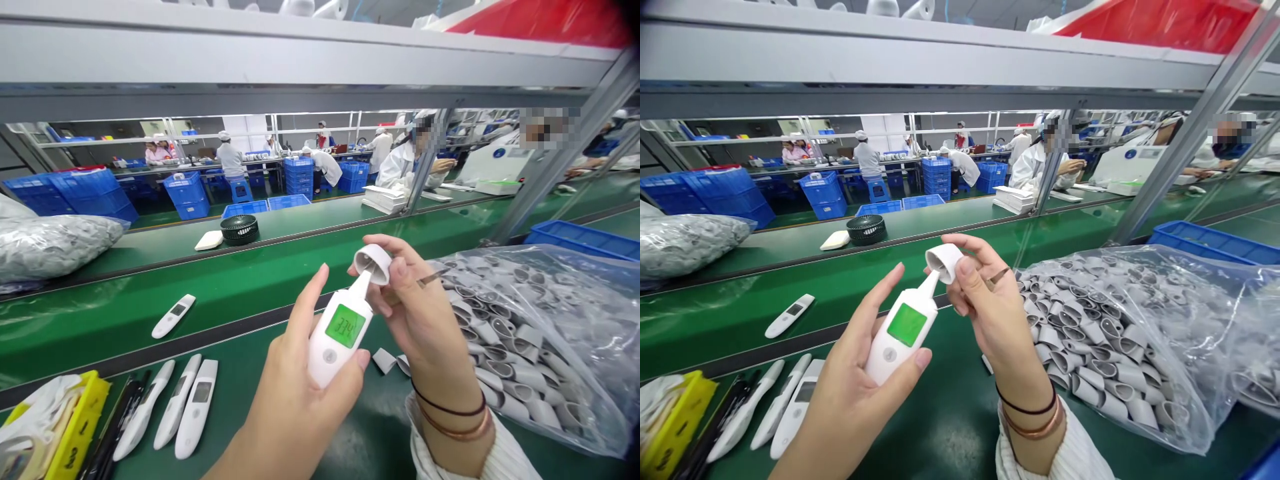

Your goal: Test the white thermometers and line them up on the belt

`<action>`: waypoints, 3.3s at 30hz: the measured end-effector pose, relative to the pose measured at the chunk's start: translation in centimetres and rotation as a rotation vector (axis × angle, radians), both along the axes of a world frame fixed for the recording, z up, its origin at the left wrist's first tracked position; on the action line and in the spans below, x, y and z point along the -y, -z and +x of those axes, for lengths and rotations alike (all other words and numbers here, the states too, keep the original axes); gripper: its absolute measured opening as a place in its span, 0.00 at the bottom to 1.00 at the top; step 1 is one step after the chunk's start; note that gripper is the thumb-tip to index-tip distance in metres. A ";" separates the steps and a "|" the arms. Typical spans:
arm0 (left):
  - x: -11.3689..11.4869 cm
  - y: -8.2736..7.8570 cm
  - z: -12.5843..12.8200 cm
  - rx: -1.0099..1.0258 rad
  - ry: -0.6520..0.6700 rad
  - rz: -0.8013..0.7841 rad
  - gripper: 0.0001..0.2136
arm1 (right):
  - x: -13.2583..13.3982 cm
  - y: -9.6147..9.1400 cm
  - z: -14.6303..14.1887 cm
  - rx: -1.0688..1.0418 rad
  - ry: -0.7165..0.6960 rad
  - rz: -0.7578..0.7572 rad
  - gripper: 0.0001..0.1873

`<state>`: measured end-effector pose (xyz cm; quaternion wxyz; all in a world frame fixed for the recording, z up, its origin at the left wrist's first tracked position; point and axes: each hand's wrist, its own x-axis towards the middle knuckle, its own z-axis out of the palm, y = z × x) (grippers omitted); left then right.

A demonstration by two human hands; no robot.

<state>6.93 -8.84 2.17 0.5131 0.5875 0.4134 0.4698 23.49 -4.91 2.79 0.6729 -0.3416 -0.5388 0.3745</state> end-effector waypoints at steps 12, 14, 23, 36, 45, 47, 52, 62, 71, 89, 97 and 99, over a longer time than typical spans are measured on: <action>-0.9 0.4 -0.8 -0.124 0.042 0.129 0.35 | 1.0 0.0 -0.3 0.195 0.011 0.082 0.15; -0.8 0.3 -0.7 -0.113 0.048 0.120 0.35 | 0.8 0.1 -0.2 0.157 0.028 0.099 0.15; 0.2 -1.0 0.0 -0.090 -0.033 -0.007 0.37 | 0.7 0.3 -0.4 0.035 -0.001 0.136 0.11; -0.3 -0.8 -1.6 -0.226 0.036 0.193 0.33 | 1.5 0.8 -2.5 0.225 0.107 0.191 0.15; -2.2 12.1 -8.7 -1.138 -0.295 0.554 0.19 | 1.4 4.3 4.4 1.564 0.400 -0.579 0.09; -2.3 15.5 -11.1 -1.195 -0.350 0.574 0.19 | 1.8 6.5 4.8 1.703 0.356 -0.735 0.06; -2.3 18.5 -14.1 -1.314 -0.475 0.616 0.20 | 2.3 10.5 4.6 1.661 0.303 -0.779 0.05; -10.1 14.4 5.2 -1.157 0.194 0.835 0.24 | 2.2 12.0 4.5 1.594 0.196 -0.474 0.12; -15.6 13.7 16.1 -0.960 0.639 0.804 0.17 | 1.9 14.8 4.2 1.627 0.069 -0.305 0.15; -5.0 4.1 2.1 0.081 0.220 0.021 0.25 | 1.3 11.2 5.4 0.994 0.254 -0.196 0.07; -0.8 1.0 -0.1 0.238 0.312 -0.113 0.30 | 1.0 1.2 2.5 0.019 0.098 -0.123 0.17; -0.5 1.0 0.0 0.162 0.223 -0.107 0.33 | 1.0 0.1 1.6 -0.082 0.006 -0.119 0.16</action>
